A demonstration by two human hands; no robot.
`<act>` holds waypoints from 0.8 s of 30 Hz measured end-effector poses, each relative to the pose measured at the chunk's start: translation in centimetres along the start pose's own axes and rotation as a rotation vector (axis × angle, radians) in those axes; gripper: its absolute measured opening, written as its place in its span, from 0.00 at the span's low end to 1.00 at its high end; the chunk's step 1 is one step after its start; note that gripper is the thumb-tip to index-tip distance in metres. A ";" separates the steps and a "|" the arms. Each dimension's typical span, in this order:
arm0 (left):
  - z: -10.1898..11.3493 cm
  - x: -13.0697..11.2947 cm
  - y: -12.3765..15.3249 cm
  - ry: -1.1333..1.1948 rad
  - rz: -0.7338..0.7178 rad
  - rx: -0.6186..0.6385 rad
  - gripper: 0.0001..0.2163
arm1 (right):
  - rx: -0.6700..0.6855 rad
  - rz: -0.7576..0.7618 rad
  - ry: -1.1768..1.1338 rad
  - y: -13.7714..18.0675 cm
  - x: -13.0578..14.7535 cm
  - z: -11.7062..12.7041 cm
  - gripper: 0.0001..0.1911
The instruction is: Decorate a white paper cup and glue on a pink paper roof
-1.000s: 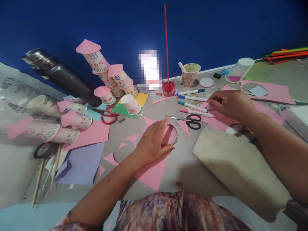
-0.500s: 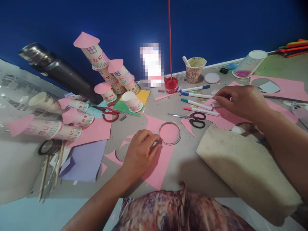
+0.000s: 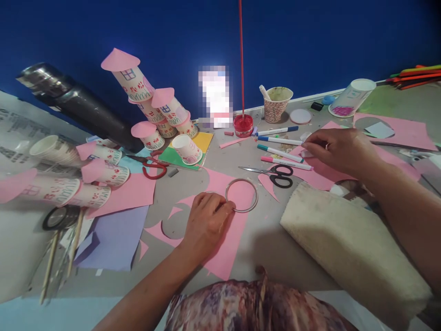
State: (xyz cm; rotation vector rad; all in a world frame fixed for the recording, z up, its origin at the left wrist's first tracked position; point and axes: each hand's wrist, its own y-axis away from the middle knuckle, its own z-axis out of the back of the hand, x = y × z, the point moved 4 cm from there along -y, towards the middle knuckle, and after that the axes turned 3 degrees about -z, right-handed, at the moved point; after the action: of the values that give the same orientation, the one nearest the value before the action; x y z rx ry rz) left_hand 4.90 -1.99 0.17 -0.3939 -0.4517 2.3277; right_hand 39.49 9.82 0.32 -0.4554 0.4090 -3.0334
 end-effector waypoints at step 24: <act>0.1 0.3 0.2 0.037 0.033 -0.014 0.07 | 0.022 0.019 -0.035 0.2 0.7 0.8 0.15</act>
State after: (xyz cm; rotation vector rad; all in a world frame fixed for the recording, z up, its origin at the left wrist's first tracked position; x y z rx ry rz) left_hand 4.48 -1.97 0.15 -0.4534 -0.4469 2.3464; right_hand 39.08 9.33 1.15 -0.4993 0.3754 -3.0043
